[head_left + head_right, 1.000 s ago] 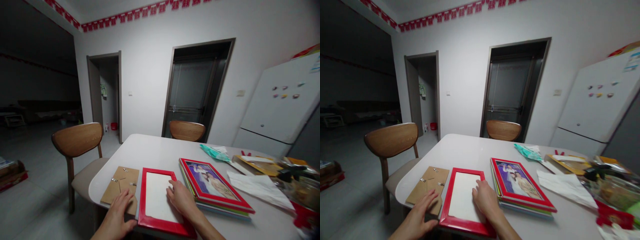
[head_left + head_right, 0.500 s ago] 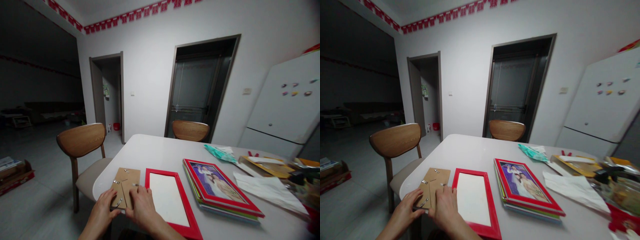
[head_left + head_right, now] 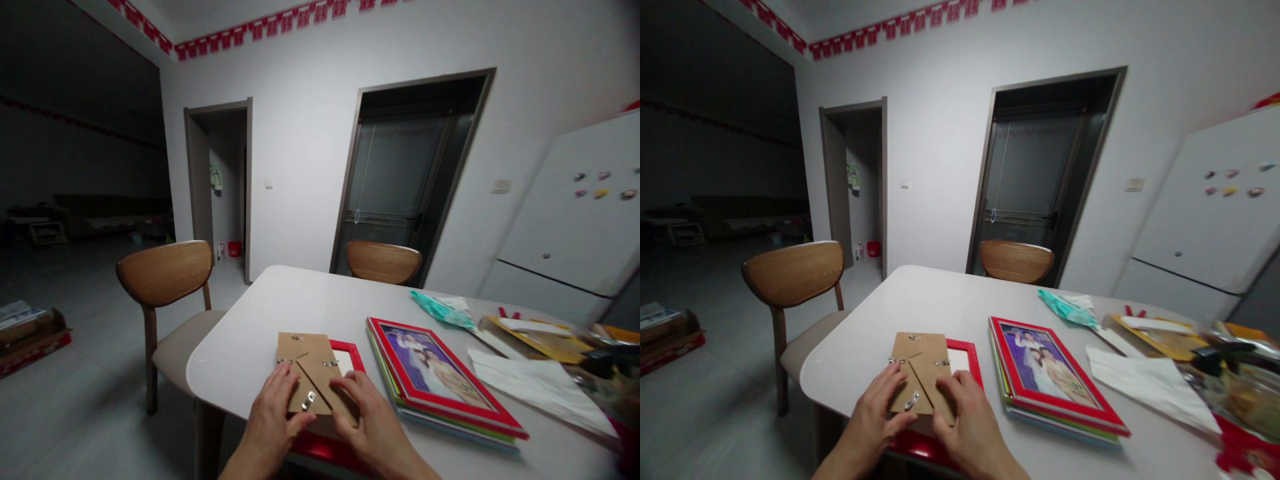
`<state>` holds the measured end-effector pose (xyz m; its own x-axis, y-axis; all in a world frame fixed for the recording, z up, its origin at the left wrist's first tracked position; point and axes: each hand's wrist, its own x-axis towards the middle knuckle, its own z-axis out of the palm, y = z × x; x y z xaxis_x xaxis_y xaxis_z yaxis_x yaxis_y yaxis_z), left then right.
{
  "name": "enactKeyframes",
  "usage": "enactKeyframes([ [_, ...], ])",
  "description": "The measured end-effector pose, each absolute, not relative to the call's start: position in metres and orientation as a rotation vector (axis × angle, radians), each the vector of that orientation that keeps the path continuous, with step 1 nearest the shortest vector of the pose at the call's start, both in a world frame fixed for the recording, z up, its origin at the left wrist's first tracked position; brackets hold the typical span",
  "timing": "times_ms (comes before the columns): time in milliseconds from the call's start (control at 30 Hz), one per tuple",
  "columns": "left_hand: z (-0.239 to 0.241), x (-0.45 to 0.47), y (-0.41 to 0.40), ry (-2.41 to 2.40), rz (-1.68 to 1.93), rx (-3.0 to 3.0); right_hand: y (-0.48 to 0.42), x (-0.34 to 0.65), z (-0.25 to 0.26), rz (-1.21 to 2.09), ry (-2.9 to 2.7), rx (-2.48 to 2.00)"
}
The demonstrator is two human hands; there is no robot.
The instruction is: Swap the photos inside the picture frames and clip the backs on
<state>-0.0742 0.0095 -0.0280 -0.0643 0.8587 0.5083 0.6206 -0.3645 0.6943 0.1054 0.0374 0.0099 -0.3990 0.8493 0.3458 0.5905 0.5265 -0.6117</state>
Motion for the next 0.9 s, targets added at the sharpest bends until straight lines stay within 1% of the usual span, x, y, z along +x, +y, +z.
enactKeyframes([
  [167, -0.038, -0.043, 0.016, 1.466, 1.245, 1.983, 0.037, 0.143, -0.013, 0.437, -2.15, -1.334],
  [367, -0.031, -0.042, 0.017, 1.57, 0.944, 2.131, 0.038, 0.146, -0.029, 0.279, -2.196, -1.422],
  [600, -0.02, -0.045, 0.014, 1.615, 0.825, 2.209, 0.035, 0.134, -0.026, 0.15, -2.275, -1.397],
  [767, -0.021, -0.05, 0.007, 1.574, 0.764, 2.178, 0.039, 0.138, -0.023, 0.15, -2.336, -1.36],
  [900, -0.023, -0.053, 0.004, 1.597, 0.664, 2.164, 0.057, 0.14, -0.023, 0.13, -2.311, -1.418],
])
